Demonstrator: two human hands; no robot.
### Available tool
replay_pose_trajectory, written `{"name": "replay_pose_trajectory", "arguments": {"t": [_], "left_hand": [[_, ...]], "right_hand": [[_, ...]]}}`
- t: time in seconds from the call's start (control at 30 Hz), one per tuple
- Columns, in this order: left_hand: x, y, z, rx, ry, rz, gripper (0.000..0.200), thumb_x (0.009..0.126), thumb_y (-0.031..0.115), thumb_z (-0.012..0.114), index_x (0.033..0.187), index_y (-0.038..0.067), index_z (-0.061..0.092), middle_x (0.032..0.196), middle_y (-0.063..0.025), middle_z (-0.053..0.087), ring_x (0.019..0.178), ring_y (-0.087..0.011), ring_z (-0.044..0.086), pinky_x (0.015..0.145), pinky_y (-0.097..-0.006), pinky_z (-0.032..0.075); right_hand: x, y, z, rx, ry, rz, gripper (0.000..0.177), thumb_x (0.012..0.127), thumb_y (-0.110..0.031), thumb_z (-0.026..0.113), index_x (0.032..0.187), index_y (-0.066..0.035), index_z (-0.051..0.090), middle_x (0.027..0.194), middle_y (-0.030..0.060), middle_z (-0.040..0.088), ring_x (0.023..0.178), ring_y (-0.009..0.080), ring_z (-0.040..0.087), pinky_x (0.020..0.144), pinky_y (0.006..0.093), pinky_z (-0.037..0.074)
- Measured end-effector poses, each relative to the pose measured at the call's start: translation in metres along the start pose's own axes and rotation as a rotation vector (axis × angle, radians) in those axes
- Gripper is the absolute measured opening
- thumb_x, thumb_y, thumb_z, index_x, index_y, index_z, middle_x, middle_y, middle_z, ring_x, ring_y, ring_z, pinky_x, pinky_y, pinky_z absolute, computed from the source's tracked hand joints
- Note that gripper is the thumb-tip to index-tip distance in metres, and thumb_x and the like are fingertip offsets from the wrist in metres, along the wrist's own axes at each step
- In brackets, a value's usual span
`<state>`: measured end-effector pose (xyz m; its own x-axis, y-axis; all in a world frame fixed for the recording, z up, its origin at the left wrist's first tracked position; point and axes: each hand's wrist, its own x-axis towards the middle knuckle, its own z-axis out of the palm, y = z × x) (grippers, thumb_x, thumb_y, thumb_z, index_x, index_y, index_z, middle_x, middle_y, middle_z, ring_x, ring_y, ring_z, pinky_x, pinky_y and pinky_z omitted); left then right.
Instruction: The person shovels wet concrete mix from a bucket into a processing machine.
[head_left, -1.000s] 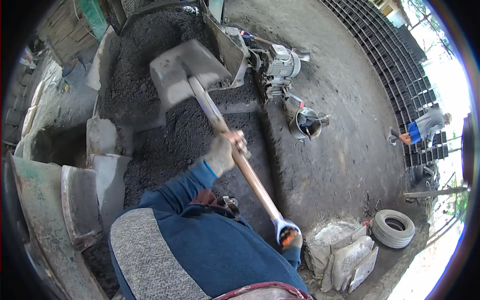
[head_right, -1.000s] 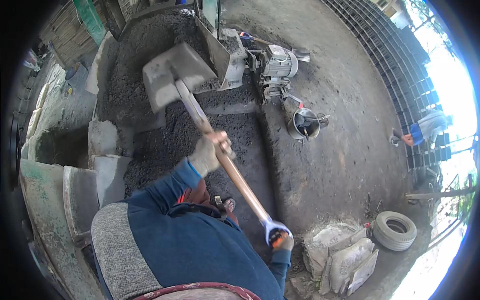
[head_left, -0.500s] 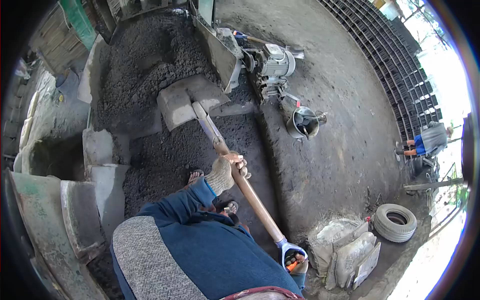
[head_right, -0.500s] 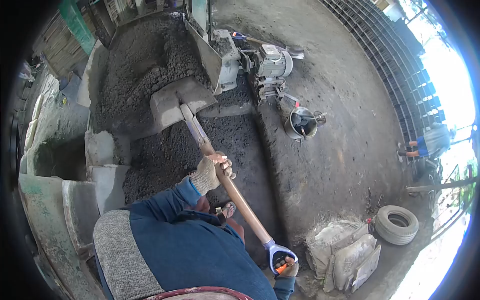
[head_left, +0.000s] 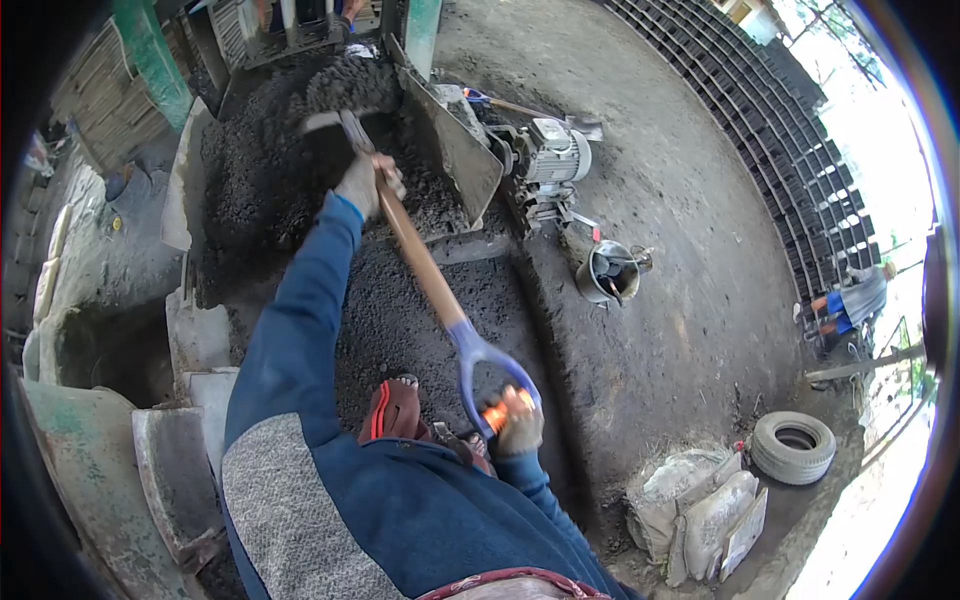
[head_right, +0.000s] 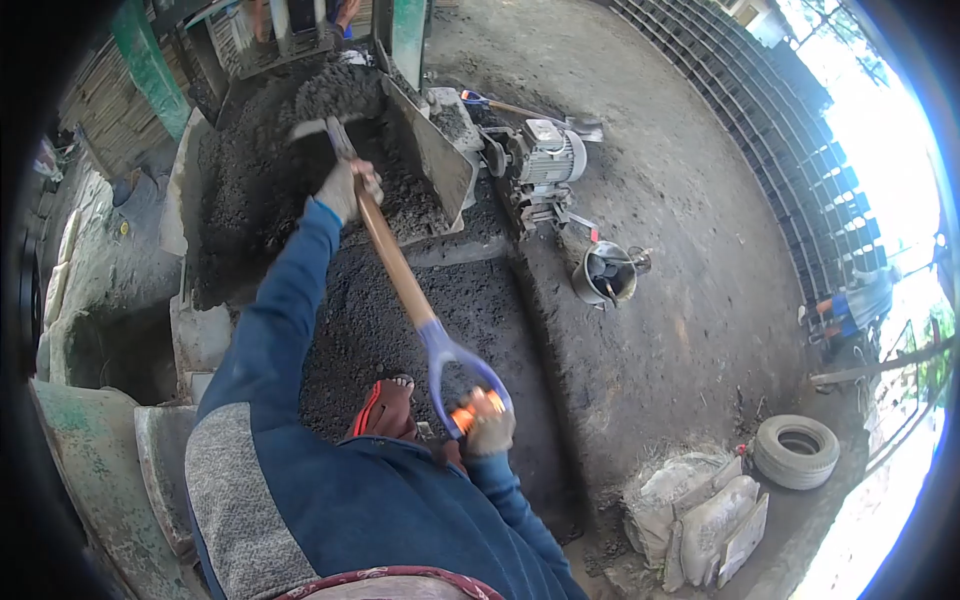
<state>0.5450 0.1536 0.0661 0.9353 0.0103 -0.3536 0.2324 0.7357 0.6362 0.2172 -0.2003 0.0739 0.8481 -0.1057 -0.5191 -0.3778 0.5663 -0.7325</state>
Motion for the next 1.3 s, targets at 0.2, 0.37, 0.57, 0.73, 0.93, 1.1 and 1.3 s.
{"name": "replay_pose_trajectory", "arguments": {"t": [0.2, 0.37, 0.57, 0.73, 0.93, 1.1, 1.3], "left_hand": [[-0.037, 0.016, 0.068, -0.046, 0.044, 0.226, 0.021, 0.091, 0.021, 0.062, 0.086, 0.013, 0.043, 0.063, -0.0024, 0.045, 0.051, -0.0182, 0.051, 0.052, -0.0365, 0.047], [-0.163, -0.069, 0.153, -0.373, -0.094, -0.010, 0.038, 0.092, 0.040, 0.061, 0.087, 0.006, 0.045, 0.069, -0.0068, 0.049, 0.062, -0.0241, 0.055, 0.071, -0.0464, 0.048], [-0.213, -0.152, 0.189, -0.657, -0.258, -0.133, 0.053, 0.090, 0.056, 0.059, 0.089, 0.004, 0.047, 0.080, -0.0119, 0.052, 0.083, -0.0304, 0.054, 0.087, -0.0540, 0.043], [-0.262, -0.179, 0.215, -0.616, -0.457, -0.019, 0.071, 0.090, 0.065, 0.049, 0.103, -0.004, 0.058, 0.099, -0.0206, 0.060, 0.099, -0.0358, 0.057, 0.092, -0.0574, 0.044], [-0.287, -0.180, 0.205, -0.309, -0.704, 0.325, 0.094, 0.084, 0.081, 0.039, 0.117, -0.005, 0.057, 0.116, -0.0267, 0.063, 0.105, -0.0428, 0.062, 0.093, -0.0570, 0.045], [-0.268, -0.110, 0.159, -0.351, -0.532, 0.539, 0.092, 0.087, 0.075, 0.036, 0.125, -0.008, 0.051, 0.131, -0.0284, 0.054, 0.121, -0.0405, 0.051, 0.099, -0.0582, 0.038], [-0.149, 0.018, 0.049, -0.720, -0.265, 0.375, 0.065, 0.084, 0.062, 0.053, 0.114, 0.005, 0.058, 0.119, -0.0145, 0.061, 0.115, -0.0287, 0.054, 0.100, -0.0569, 0.037]], "right_hand": [[-0.048, -0.098, 0.009, 0.075, -0.347, -0.258, 0.035, 0.086, -0.020, 0.065, 0.114, -0.001, 0.055, 0.089, 0.0088, 0.063, 0.078, 0.0219, 0.064, 0.069, 0.0347, 0.054], [-0.108, -0.213, -0.131, -0.100, -0.304, -0.513, 0.046, 0.076, -0.028, 0.070, 0.110, 0.000, 0.056, 0.062, 0.0108, 0.055, 0.050, 0.0200, 0.054, 0.044, 0.0323, 0.045], [-0.126, -0.303, -0.186, -0.782, 0.052, -1.155, 0.045, 0.083, -0.038, 0.072, 0.104, 0.000, 0.060, 0.077, 0.0065, 0.061, 0.068, 0.0160, 0.059, 0.062, 0.0305, 0.048], [-0.124, -0.430, -0.164, -1.031, 0.316, -2.101, 0.033, 0.094, -0.032, 0.062, 0.091, 0.002, 0.062, 0.090, 0.0124, 0.062, 0.079, 0.0227, 0.062, 0.067, 0.0333, 0.051], [-0.166, -0.531, 0.039, -0.957, -0.091, -2.856, 0.025, 0.094, -0.025, 0.063, 0.089, -0.001, 0.061, 0.083, 0.0101, 0.061, 0.064, 0.0181, 0.059, 0.055, 0.0318, 0.052], [-0.182, -0.508, 0.223, -0.781, -0.922, -3.090, 0.019, 0.093, -0.020, 0.064, 0.087, -0.003, 0.061, 0.078, 0.0082, 0.061, 0.052, 0.0142, 0.057, 0.045, 0.0306, 0.053], [-0.102, -0.326, 0.236, -1.223, -0.354, -2.331, 0.021, 0.083, -0.015, 0.073, 0.102, -0.005, 0.067, 0.096, 0.0099, 0.069, 0.088, 0.0190, 0.067, 0.078, 0.0293, 0.054]]}}
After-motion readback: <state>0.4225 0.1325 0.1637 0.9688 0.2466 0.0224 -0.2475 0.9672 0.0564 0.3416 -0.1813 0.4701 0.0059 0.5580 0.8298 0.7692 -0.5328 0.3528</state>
